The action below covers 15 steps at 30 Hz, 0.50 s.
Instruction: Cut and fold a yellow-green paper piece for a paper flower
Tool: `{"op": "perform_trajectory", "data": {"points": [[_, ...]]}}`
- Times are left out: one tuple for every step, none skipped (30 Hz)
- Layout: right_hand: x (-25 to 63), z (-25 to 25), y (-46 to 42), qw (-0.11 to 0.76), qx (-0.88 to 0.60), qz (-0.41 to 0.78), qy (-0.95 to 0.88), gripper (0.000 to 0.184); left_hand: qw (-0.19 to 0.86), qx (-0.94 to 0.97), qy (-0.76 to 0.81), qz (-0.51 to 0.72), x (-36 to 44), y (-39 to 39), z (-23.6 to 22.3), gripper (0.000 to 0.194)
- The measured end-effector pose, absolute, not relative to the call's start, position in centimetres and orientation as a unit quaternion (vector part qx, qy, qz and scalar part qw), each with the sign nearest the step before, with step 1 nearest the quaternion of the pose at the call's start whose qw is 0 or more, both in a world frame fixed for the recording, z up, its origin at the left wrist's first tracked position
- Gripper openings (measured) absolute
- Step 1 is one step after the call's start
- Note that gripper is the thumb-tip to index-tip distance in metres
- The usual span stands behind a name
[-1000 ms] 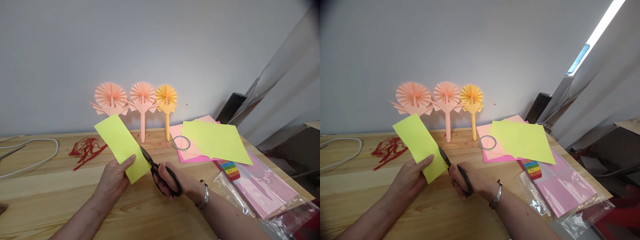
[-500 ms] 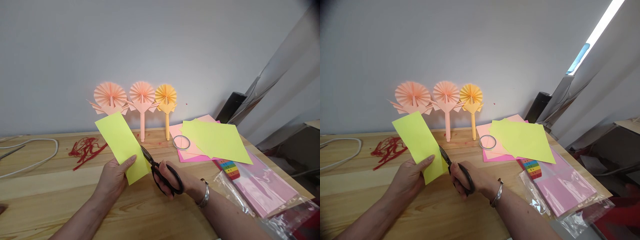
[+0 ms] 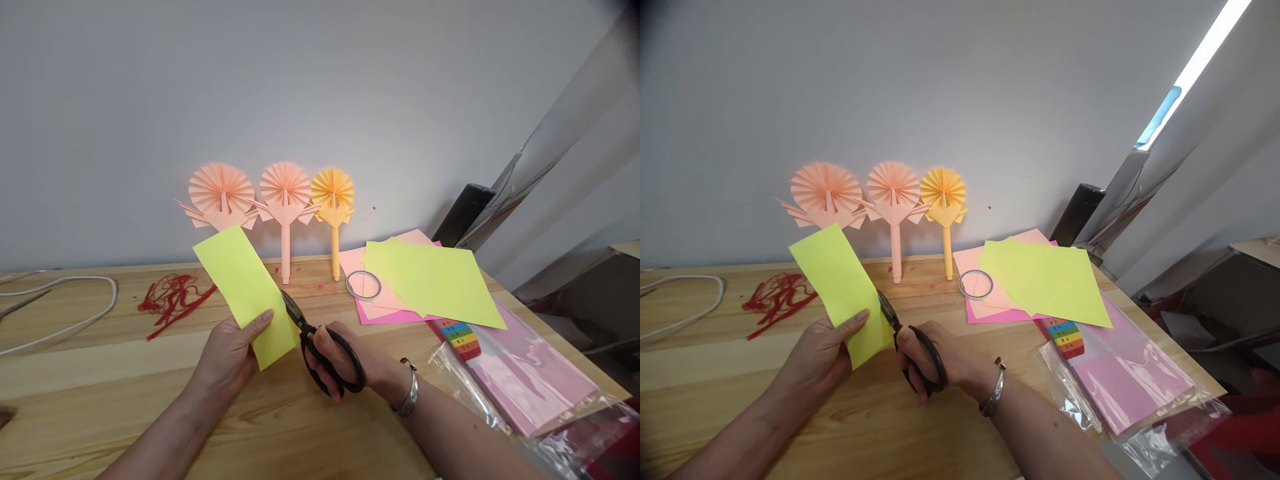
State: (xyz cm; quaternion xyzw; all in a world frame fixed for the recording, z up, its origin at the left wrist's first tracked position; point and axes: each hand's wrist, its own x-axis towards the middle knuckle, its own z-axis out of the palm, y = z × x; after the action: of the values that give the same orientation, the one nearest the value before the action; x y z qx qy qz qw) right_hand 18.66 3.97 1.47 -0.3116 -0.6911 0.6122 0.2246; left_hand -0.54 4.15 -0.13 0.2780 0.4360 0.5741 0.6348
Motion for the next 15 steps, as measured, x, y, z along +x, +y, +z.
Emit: {"op": "perform_trajectory", "data": {"points": [[18.62, 1.55, 3.96, 0.222, -0.314, 0.615, -0.689, 0.064, 0.635, 0.276, 0.437, 0.574, -0.53, 4.17, -0.13, 0.024], [18.59, 1.62, 3.95, 0.219, -0.316, 0.617, -0.687, 0.064, 0.636, 0.273, 0.439, 0.573, -0.51, 4.19, -0.12, 0.023], [18.55, 1.68, 3.94, 0.218, -0.317, 0.618, -0.686, 0.064, 0.636, 0.271, 0.441, 0.573, -0.48, 4.21, -0.11, 0.023], [18.52, 1.7, 3.95, 0.218, -0.318, 0.618, -0.685, 0.063, 0.636, 0.269, 0.442, 0.573, -0.46, 4.24, -0.09, 0.022], [18.49, 1.7, 3.96, 0.22, -0.32, 0.616, -0.685, 0.063, 0.636, 0.269, 0.441, 0.573, -0.44, 4.26, -0.09, 0.022], [18.47, 1.68, 3.97, 0.222, -0.32, 0.614, -0.686, 0.062, 0.636, 0.268, 0.44, 0.575, -0.43, 4.28, -0.09, 0.022], [18.45, 1.63, 3.97, 0.224, -0.321, 0.613, -0.687, 0.061, 0.636, 0.269, 0.438, 0.576, -0.43, 4.29, -0.11, 0.022], [18.44, 1.57, 3.97, 0.224, -0.32, 0.613, -0.687, 0.061, 0.638, 0.269, 0.436, 0.576, -0.44, 4.3, -0.13, 0.022], [18.44, 1.52, 3.96, 0.225, -0.319, 0.615, -0.685, 0.06, 0.639, 0.269, 0.435, 0.575, -0.44, 4.31, -0.14, 0.021], [18.44, 1.47, 3.95, 0.227, -0.317, 0.616, -0.684, 0.06, 0.639, 0.268, 0.435, 0.575, -0.44, 4.31, -0.15, 0.021], [18.44, 1.43, 3.94, 0.229, -0.316, 0.618, -0.683, 0.059, 0.64, 0.266, 0.436, 0.574, -0.43, 4.31, -0.13, 0.021], [18.45, 1.4, 3.93, 0.232, -0.314, 0.619, -0.682, 0.059, 0.64, 0.265, 0.438, 0.573, -0.42, 4.3, -0.09, 0.021], [18.45, 1.38, 3.91, 0.234, -0.314, 0.619, -0.681, 0.059, 0.64, 0.264, 0.439, 0.573, -0.39, 4.3, -0.04, 0.02], [18.45, 1.38, 3.9, 0.235, -0.315, 0.619, -0.68, 0.058, 0.639, 0.264, 0.439, 0.573, -0.35, 4.3, 0.03, 0.02], [18.44, 1.38, 3.88, 0.236, -0.316, 0.619, -0.68, 0.058, 0.639, 0.263, 0.439, 0.573, -0.32, 4.3, 0.09, 0.019]]}}
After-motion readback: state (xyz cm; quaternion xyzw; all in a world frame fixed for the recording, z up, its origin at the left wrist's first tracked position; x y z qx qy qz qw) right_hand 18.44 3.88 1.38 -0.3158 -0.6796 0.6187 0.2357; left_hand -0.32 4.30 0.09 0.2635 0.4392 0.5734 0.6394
